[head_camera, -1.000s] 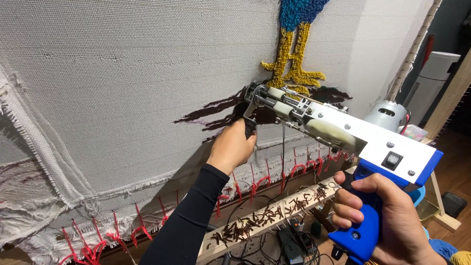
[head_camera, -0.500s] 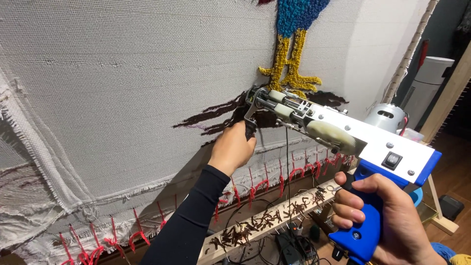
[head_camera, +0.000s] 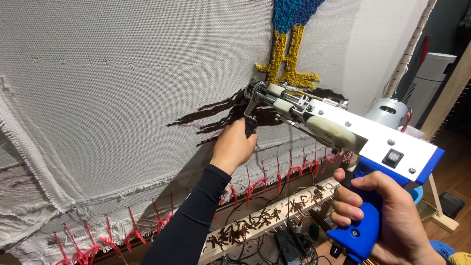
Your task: The person uses a tufting gun to punch brown yarn into a stretched canvas on a wooden frame, filling in a dark branch area of a bird design. They occasionally guide the yarn with their free hand and reposition the gun to continue tufting along the outline.
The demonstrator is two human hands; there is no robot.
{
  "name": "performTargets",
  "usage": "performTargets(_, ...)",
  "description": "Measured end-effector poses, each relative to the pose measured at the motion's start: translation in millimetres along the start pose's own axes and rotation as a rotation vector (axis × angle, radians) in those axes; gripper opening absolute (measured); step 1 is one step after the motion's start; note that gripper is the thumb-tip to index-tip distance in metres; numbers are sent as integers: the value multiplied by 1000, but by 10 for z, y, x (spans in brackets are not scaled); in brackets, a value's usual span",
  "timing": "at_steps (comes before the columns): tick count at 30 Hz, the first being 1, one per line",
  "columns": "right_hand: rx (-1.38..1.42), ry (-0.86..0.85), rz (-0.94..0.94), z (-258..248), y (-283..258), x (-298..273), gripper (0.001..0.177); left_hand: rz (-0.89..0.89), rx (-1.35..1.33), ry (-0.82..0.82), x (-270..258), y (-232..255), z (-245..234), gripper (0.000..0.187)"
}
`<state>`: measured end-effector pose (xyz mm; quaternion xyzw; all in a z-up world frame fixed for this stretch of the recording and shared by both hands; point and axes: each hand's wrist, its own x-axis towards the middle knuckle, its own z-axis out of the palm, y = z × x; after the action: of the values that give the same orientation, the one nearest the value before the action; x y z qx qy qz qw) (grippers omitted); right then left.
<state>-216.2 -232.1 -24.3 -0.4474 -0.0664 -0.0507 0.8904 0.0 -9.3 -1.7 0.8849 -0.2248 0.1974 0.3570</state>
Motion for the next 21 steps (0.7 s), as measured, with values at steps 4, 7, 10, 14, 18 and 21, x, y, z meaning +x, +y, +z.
performTargets(4, 68, -17, 32, -26, 0, 10, 21, -20, -8, -13, 34, 23, 8, 36)
performTargets(7, 112, -48, 40, -8, -21, 8, 20, -2, 32, 1, 82, -7, 35, 39)
performTargets(10, 107, -64, 31, -11, -78, -12, 24, 24, 51, 11, 104, -4, 95, 40)
performTargets(14, 80, -32, 18, -172, -190, -58, 39, -1, -57, -20, -38, 258, -20, 32)
performTargets(18, 17, 0, -15, -569, -420, -188, 55, -69, -604, -270, 9, 229, 380, 27)
performTargets(21, -60, -58, -3, -1033, -603, -317, 60, -16, -942, -368, -37, 488, 542, 38)
